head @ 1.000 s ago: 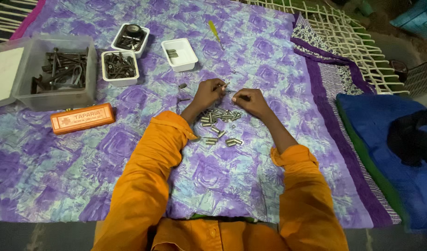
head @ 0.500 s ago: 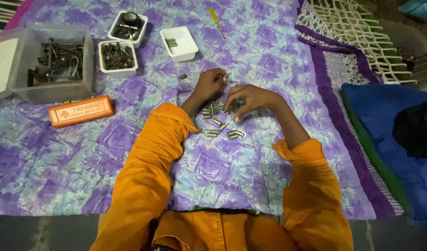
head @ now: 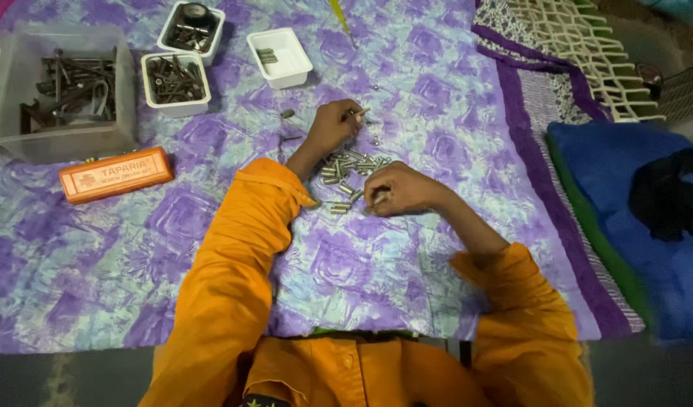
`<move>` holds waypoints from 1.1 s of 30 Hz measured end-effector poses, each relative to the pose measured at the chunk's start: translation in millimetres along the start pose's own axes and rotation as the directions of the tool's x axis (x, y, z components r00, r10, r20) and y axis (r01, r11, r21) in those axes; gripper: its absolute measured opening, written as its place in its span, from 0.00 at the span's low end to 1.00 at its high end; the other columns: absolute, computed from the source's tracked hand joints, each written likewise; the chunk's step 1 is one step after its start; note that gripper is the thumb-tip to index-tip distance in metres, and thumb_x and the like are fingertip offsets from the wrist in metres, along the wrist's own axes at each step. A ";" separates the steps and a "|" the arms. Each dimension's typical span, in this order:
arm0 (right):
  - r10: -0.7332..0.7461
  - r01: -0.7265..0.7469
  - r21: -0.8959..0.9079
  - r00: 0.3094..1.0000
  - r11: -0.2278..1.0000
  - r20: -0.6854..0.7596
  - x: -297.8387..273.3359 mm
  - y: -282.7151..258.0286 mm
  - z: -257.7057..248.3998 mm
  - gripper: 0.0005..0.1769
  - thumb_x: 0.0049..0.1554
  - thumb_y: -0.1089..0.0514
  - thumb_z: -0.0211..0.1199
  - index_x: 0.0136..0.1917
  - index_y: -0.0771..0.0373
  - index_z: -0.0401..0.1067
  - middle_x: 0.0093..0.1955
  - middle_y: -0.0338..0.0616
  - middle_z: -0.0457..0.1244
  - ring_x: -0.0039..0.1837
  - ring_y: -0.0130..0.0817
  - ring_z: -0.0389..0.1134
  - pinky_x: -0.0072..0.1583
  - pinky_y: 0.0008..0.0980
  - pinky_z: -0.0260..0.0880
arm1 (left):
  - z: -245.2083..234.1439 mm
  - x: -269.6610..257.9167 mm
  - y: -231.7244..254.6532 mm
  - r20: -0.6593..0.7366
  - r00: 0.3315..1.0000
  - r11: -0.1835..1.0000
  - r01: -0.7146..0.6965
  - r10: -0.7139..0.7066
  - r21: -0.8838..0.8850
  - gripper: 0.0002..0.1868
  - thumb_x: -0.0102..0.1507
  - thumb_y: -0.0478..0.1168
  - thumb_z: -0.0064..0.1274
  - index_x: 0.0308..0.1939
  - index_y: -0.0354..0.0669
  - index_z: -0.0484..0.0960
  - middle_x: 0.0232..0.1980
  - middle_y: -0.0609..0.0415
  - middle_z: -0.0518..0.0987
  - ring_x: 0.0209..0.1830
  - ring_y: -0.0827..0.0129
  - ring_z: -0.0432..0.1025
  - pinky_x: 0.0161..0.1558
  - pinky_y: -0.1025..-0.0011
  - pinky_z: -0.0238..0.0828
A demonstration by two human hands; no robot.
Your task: The person assembles small metal lock cylinders by hand, inserting pins and springs into each cylinder and placing finished units into a white container. The person handles multiple cylinders one at a time, repeatedly picking up components and assembling them on a patterned cloth surface.
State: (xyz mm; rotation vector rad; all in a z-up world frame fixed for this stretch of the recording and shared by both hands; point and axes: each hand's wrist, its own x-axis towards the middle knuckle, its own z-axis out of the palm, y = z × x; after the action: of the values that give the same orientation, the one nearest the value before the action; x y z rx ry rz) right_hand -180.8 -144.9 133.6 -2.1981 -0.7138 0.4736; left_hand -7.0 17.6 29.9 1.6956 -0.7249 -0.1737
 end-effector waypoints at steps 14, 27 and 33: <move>0.453 -0.159 0.732 0.863 0.663 -0.223 35.6 51.1 -36.3 0.16 0.60 0.63 0.64 0.62 0.65 0.72 0.51 0.39 0.66 0.53 0.29 0.69 0.56 0.29 0.75 | 2.6 2.7 -14.5 -0.061 0.982 0.969 -0.164 0.178 0.186 0.12 0.59 0.38 0.57 0.44 0.37 0.86 0.36 0.41 0.83 0.33 0.54 0.78 0.37 0.62 0.73; 0.419 0.134 0.797 0.793 0.589 -0.443 48.0 119.8 -35.8 0.11 0.61 0.64 0.64 0.56 0.65 0.69 0.49 0.45 0.68 0.50 0.33 0.72 0.54 0.35 0.78 | 2.0 -1.2 -7.2 0.001 1.000 0.990 -0.020 0.020 0.140 0.11 0.62 0.39 0.53 0.46 0.40 0.85 0.33 0.46 0.83 0.31 0.60 0.79 0.36 0.64 0.73; 0.373 0.062 0.720 0.822 0.692 -0.430 44.0 110.6 -41.0 0.16 0.61 0.60 0.63 0.62 0.62 0.72 0.47 0.39 0.67 0.46 0.29 0.69 0.51 0.29 0.73 | -0.9 -3.3 0.5 0.018 0.999 0.987 -0.053 0.051 0.151 0.11 0.62 0.41 0.56 0.44 0.39 0.85 0.31 0.46 0.82 0.28 0.62 0.77 0.33 0.65 0.71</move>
State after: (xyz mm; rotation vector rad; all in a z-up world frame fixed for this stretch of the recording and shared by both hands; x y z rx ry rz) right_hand -87.3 -201.3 71.0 -1.5108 0.0254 0.1281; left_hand -9.4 20.1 29.8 1.8186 -0.8092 -0.0966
